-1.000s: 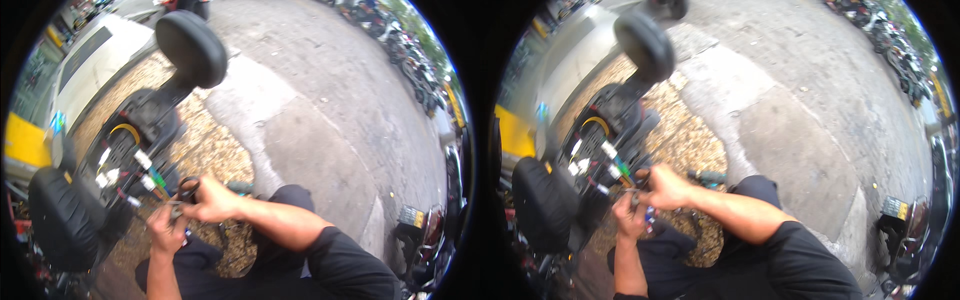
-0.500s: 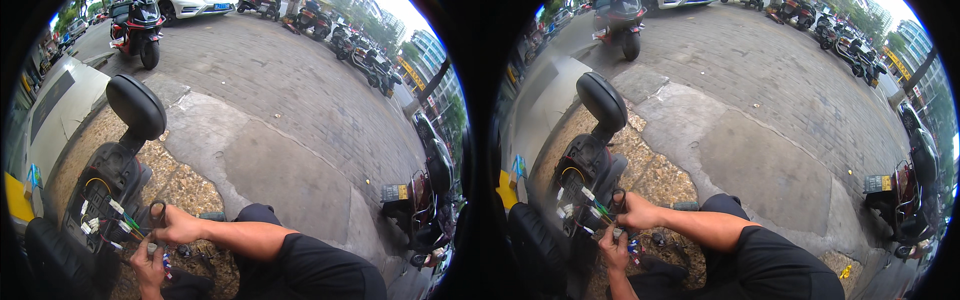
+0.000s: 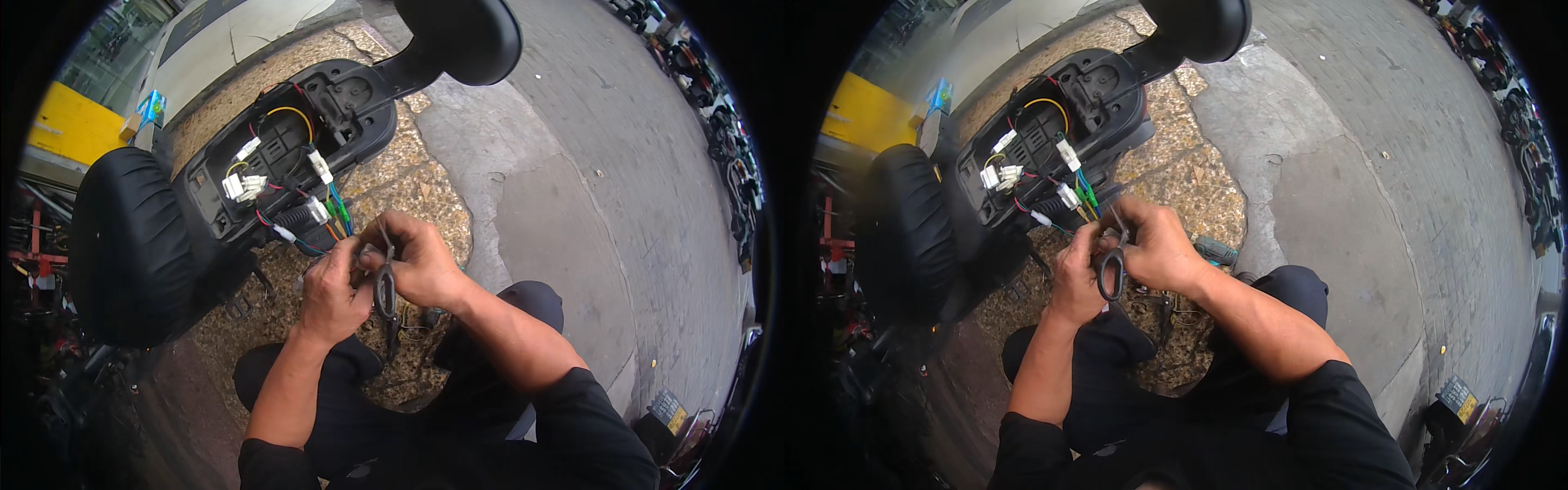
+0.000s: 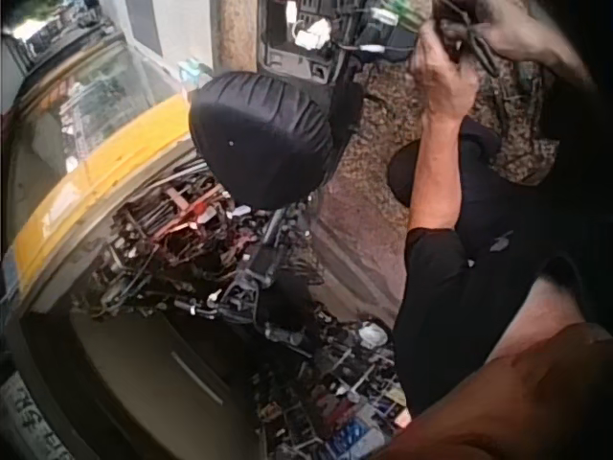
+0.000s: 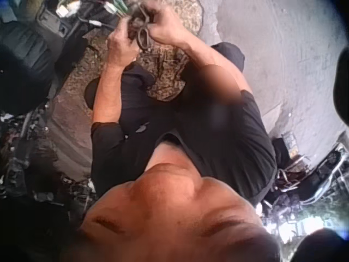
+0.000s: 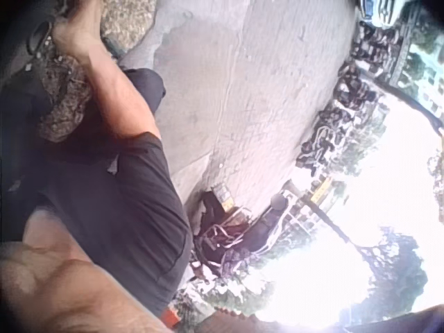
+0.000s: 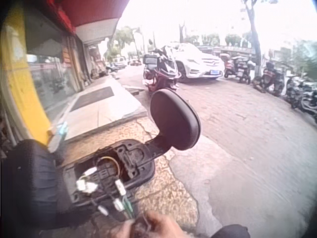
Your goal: The person sits on the ground and uses wire cutters to strip and cut wires on a scooter. They manipulate the wires and connectors under the seat, occasionally adjusting their position.
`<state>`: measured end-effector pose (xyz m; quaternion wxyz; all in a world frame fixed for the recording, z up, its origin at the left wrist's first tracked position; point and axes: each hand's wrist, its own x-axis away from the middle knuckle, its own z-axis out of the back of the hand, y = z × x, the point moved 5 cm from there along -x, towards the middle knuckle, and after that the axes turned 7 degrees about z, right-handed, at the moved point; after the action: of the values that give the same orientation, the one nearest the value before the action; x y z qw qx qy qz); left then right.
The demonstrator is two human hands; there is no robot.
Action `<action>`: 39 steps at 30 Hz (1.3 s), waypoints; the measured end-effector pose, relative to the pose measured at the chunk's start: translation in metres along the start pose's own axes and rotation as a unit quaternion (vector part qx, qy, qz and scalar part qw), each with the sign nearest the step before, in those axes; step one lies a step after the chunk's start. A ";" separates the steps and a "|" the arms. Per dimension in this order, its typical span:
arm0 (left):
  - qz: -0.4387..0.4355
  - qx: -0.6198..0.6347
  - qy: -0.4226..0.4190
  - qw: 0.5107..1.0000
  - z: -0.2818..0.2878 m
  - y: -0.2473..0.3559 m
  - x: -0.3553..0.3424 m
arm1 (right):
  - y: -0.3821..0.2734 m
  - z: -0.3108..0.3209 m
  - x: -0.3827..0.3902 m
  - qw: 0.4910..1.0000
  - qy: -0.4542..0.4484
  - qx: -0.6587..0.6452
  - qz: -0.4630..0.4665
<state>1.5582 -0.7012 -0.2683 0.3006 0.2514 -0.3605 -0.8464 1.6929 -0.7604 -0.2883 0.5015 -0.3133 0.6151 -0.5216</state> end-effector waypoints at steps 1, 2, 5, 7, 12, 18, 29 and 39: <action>0.063 0.049 -0.027 0.996 0.001 -0.006 0.002 | 0.003 0.000 -0.001 0.997 -0.010 -0.040 -0.062; 0.128 0.108 -0.055 0.984 -0.001 -0.012 0.003 | -0.003 0.005 -0.004 0.995 0.011 -0.090 -0.045; 0.125 0.173 -0.038 0.976 0.004 -0.011 0.000 | -0.009 0.005 -0.010 0.990 0.019 -0.093 -0.101; 0.134 0.165 -0.027 0.977 0.007 -0.012 -0.001 | -0.011 0.005 -0.010 0.990 0.020 -0.079 -0.117; 0.078 0.069 -0.012 0.995 0.016 -0.010 -0.003 | -0.006 0.008 -0.007 0.986 0.052 -0.108 -0.119; 0.035 0.074 -0.022 0.996 0.020 -0.006 -0.001 | -0.014 0.014 -0.015 0.984 0.056 -0.089 -0.146; 0.156 0.222 -0.024 0.962 0.015 -0.033 0.002 | -0.004 0.022 -0.007 0.953 0.129 -0.186 -0.201; 0.103 0.155 0.023 0.982 -0.003 -0.032 0.004 | -0.002 -0.010 -0.006 0.988 0.014 -0.081 -0.132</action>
<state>1.5467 -0.6871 -0.2952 0.3520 0.2755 -0.5047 -0.7386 1.6846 -0.7522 -0.2847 0.3922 -0.4240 0.6159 -0.5358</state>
